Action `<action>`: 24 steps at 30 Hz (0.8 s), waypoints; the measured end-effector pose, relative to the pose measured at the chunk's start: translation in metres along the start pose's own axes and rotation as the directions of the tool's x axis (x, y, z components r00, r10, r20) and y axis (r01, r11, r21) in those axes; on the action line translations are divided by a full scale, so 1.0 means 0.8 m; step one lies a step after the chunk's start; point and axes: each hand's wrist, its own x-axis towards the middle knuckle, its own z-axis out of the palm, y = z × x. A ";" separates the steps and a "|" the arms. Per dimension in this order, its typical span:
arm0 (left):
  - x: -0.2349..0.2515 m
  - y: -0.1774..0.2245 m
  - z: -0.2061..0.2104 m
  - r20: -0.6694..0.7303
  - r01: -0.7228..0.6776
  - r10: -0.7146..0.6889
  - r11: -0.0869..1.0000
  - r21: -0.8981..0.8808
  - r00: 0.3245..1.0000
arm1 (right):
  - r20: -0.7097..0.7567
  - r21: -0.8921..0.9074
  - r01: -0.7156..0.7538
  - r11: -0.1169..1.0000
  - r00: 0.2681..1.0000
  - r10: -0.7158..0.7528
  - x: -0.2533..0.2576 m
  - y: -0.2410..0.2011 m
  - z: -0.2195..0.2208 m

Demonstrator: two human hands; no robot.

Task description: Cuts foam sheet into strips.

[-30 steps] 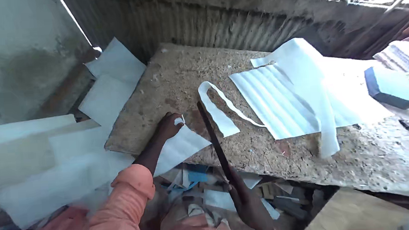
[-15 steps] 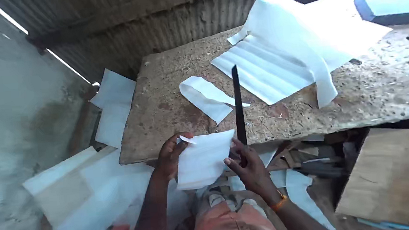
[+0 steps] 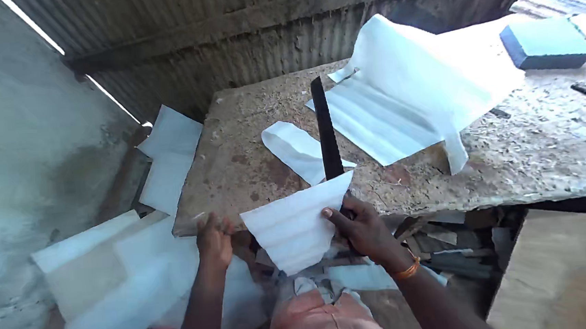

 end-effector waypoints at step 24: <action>0.267 -0.044 0.066 0.102 -0.216 0.518 0.166 0.962 0.849 | 0.488 -0.710 0.230 0.666 0.842 0.229 0.177 0.060 0.136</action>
